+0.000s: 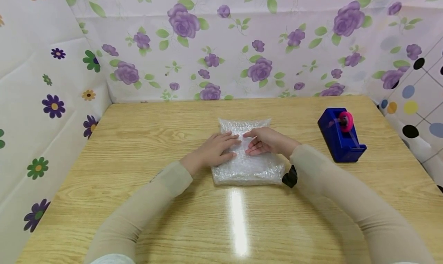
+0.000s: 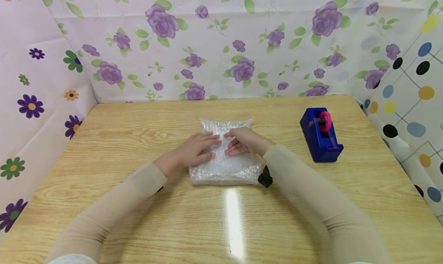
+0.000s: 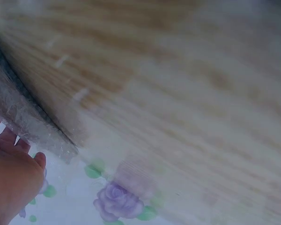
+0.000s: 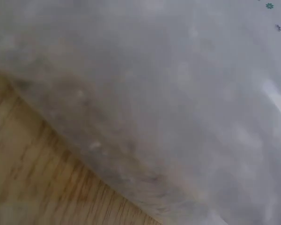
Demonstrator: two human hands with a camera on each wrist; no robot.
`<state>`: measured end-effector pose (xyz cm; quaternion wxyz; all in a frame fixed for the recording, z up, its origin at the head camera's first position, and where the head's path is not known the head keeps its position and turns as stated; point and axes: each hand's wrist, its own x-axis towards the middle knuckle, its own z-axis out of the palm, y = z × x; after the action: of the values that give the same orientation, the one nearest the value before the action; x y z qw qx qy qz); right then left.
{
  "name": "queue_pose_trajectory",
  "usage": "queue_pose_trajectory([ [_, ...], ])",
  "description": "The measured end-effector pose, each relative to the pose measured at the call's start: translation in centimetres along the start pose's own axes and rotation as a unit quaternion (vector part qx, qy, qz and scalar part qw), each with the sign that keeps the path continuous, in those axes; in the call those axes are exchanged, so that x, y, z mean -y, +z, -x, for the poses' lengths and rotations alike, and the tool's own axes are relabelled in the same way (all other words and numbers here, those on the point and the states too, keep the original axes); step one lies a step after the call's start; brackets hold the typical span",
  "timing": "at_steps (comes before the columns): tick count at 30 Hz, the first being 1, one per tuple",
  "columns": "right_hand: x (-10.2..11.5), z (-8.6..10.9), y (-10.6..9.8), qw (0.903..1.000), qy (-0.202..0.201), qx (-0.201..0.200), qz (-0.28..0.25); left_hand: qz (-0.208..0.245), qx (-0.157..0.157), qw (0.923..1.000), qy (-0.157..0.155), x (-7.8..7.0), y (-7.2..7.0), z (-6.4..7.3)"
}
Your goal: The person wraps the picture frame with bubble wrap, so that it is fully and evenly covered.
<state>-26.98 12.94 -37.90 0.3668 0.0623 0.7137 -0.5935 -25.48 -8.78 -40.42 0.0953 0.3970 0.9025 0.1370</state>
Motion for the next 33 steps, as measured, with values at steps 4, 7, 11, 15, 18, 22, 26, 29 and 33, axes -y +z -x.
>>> queue_pose_trajectory([
  [4, -0.1, -0.1, -0.2, 1.0, 0.0, 0.008, -0.003, 0.016, -0.003, 0.9999, 0.003, -0.1, -0.1, 0.0],
  [7, -0.2, -0.2, -0.3, 0.9999, -0.001, 0.009, -0.006, 0.006, -0.002, 0.9999, 0.015, 0.0, -0.1, 0.0],
  [11, -0.2, -0.1, -0.2, 0.9998, -0.007, 0.016, -0.002, -0.024, 0.01, 0.9992, 0.029, 0.1, 0.0, 0.0],
  [15, -0.1, 0.0, -0.2, 0.9999, -0.003, 0.013, -0.002, -0.036, 0.025, 0.9987, 0.025, 0.0, -0.1, 0.0],
  [18, 0.2, 0.2, -0.1, 0.9999, 0.008, 0.008, -0.005, -0.036, 0.035, 0.9986, 0.017, -0.2, -0.4, -0.1],
  [22, 0.6, 0.4, 0.0, 0.9997, 0.019, 0.002, -0.013, -0.044, 0.045, 0.998, 0.013, -0.2, -0.7, -0.1],
  [26, 0.8, 0.5, -0.2, 0.9996, 0.023, 0.005, -0.014, -0.057, 0.048, 0.9971, 0.015, -0.2, -0.7, -0.3],
  [29, 0.9, 0.7, -0.4, 0.9995, 0.023, 0.013, 0.018, -0.063, 0.052, 0.9965, 0.017, -0.1, -0.6, -0.3],
  [33, 0.8, 0.8, -0.7, 0.9937, 0.023, 0.003, 0.11, -0.06, 0.055, 0.9966, 0.015, -0.2, -0.6, -0.1],
])
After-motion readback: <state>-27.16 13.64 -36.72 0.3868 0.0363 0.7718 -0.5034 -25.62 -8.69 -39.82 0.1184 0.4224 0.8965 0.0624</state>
